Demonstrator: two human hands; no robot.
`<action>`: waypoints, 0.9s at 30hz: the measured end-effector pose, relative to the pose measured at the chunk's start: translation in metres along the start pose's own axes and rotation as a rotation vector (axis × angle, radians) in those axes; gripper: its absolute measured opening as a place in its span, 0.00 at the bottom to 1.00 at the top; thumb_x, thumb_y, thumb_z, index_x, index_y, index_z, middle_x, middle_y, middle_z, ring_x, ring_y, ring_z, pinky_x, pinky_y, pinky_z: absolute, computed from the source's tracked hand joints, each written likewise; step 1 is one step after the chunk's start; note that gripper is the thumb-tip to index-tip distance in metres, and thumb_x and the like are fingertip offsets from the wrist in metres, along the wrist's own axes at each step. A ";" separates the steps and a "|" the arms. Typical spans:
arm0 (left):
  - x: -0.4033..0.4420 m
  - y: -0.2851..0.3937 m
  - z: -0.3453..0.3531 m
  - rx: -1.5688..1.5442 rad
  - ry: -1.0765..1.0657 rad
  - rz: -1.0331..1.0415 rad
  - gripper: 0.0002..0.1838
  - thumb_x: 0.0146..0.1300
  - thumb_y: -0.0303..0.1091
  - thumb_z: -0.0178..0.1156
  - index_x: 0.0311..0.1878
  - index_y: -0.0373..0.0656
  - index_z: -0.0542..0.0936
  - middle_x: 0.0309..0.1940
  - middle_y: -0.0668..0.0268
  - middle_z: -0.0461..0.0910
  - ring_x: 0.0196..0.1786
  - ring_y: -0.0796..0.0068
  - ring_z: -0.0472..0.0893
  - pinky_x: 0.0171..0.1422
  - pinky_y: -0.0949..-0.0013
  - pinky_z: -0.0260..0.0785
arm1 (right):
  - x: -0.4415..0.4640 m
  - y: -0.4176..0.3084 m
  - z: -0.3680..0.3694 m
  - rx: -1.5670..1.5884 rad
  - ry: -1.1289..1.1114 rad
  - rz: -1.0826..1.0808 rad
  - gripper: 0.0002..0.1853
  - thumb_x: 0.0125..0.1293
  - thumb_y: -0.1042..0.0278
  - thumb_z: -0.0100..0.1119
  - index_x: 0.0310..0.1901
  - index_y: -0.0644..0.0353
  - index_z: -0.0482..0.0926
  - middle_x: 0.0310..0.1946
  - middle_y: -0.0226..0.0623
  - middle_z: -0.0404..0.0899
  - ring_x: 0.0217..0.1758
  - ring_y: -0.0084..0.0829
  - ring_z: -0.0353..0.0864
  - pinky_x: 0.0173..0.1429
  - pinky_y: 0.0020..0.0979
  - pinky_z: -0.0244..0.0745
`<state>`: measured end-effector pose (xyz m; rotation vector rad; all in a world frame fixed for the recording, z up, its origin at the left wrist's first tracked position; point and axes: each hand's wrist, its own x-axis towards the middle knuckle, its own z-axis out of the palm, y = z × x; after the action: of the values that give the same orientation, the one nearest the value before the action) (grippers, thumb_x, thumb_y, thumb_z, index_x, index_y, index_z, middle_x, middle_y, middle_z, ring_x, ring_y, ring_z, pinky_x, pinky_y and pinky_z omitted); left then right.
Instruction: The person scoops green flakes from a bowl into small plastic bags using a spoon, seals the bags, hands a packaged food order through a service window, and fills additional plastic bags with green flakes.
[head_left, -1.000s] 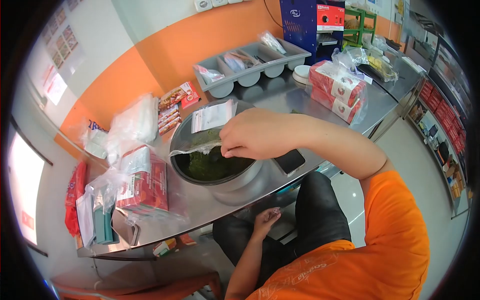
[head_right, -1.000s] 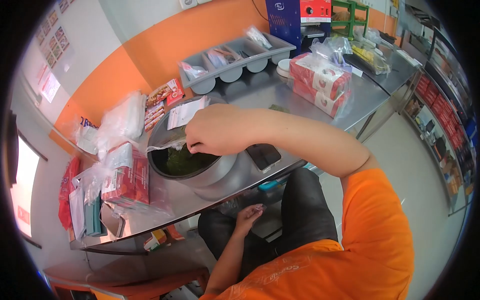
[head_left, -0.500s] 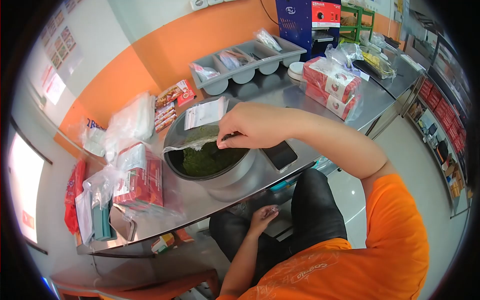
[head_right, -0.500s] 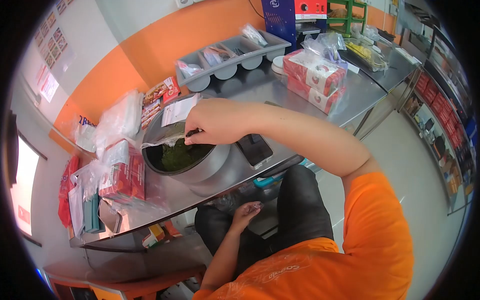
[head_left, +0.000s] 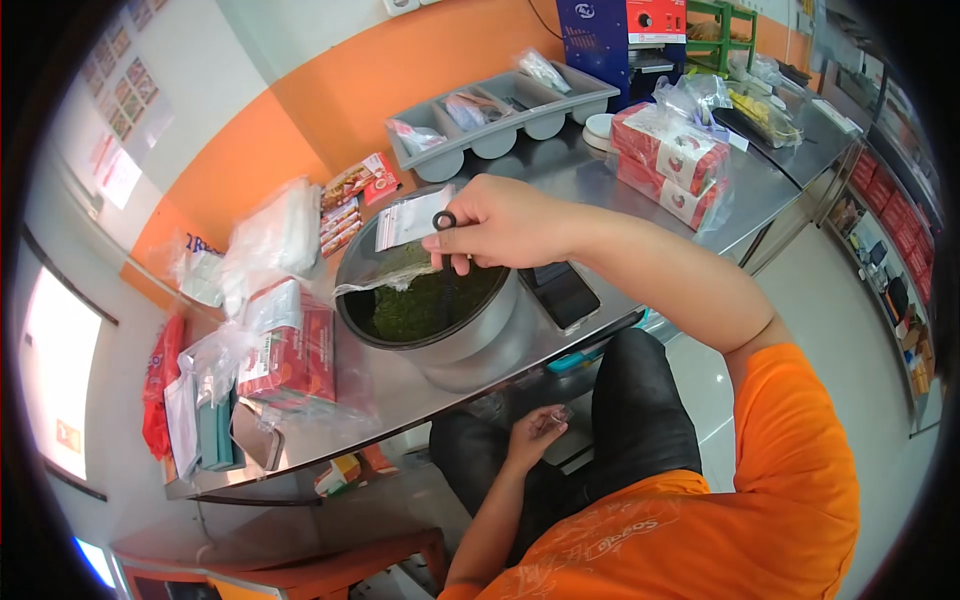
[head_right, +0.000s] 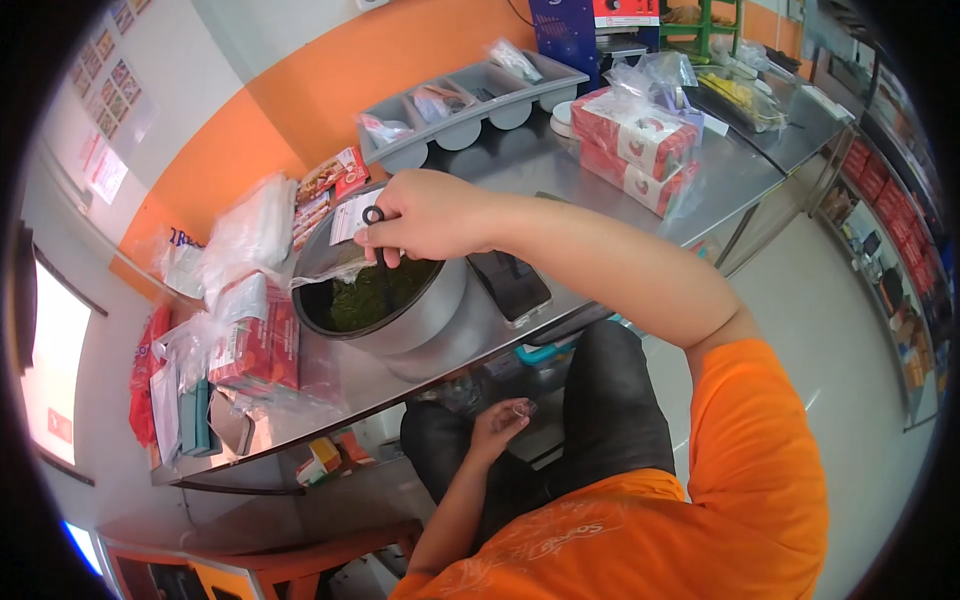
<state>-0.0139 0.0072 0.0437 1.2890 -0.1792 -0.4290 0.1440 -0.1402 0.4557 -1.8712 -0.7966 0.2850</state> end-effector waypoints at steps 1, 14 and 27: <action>-0.003 0.002 0.001 -0.020 -0.012 0.023 0.20 0.66 0.20 0.67 0.61 0.34 0.79 0.51 0.64 0.83 0.55 0.75 0.81 0.64 0.70 0.72 | 0.000 0.002 -0.001 0.025 0.022 -0.007 0.17 0.76 0.55 0.60 0.39 0.62 0.86 0.24 0.26 0.81 0.23 0.13 0.69 0.27 0.22 0.62; 0.010 -0.028 -0.019 0.028 0.004 0.027 0.20 0.64 0.25 0.71 0.59 0.38 0.81 0.48 0.67 0.84 0.52 0.79 0.82 0.60 0.73 0.73 | -0.018 -0.008 0.000 0.105 0.002 -0.083 0.16 0.77 0.57 0.60 0.41 0.63 0.87 0.24 0.24 0.78 0.24 0.13 0.68 0.29 0.20 0.63; -0.063 0.152 0.043 0.428 -0.063 0.460 0.26 0.52 0.27 0.77 0.56 0.36 0.82 0.49 0.57 0.84 0.50 0.65 0.84 0.57 0.67 0.75 | -0.041 0.041 -0.010 0.531 0.338 0.122 0.15 0.77 0.62 0.57 0.42 0.69 0.81 0.29 0.40 0.84 0.26 0.26 0.85 0.31 0.27 0.82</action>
<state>-0.0551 0.0272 0.2076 1.5971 -0.6332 -0.0319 0.1350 -0.1837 0.4174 -1.4124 -0.3311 0.2209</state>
